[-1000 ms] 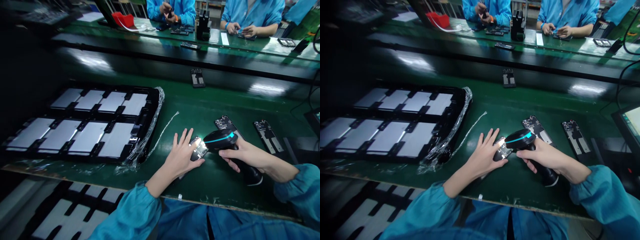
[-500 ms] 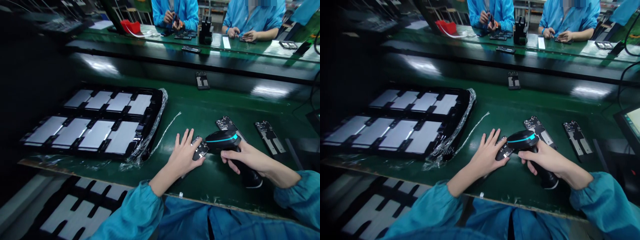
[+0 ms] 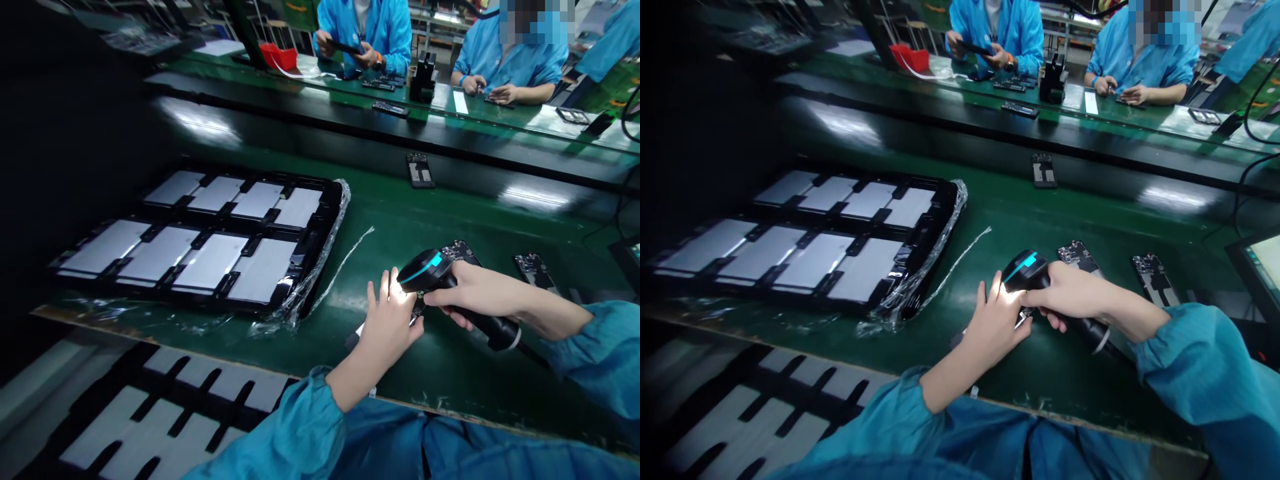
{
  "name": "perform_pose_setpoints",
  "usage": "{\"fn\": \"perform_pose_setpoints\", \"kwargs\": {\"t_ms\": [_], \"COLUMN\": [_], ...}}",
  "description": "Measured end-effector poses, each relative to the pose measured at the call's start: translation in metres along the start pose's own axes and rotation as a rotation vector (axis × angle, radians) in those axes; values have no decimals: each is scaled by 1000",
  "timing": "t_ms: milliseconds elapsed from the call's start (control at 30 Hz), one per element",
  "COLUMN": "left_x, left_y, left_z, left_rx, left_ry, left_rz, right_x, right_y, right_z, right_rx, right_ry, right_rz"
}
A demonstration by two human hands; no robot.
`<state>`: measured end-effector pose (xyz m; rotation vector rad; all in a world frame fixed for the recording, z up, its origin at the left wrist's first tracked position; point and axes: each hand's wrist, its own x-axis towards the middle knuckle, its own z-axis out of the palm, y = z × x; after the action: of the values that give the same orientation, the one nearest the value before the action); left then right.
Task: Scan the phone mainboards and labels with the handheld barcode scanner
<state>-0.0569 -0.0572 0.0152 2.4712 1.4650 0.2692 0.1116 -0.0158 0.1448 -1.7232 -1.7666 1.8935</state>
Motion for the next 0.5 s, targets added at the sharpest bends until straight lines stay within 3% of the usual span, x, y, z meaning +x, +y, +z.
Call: {"fn": "perform_pose_setpoints", "kwargs": {"t_ms": [367, 433, 500], "left_x": [-3, 0, 6], "left_y": [0, -10, -29], "left_z": [6, -3, -17], "left_rx": [-36, -64, -140], "left_ry": [41, -15, -136], "left_rz": [-10, 19, 136], "right_x": [-8, -11, -12], "right_y": [2, 10, 27], "right_z": [11, 13, 17], "right_rx": [18, 31, 93], "right_ry": [72, 122, 198], "right_rz": [-25, -29, -59]}}
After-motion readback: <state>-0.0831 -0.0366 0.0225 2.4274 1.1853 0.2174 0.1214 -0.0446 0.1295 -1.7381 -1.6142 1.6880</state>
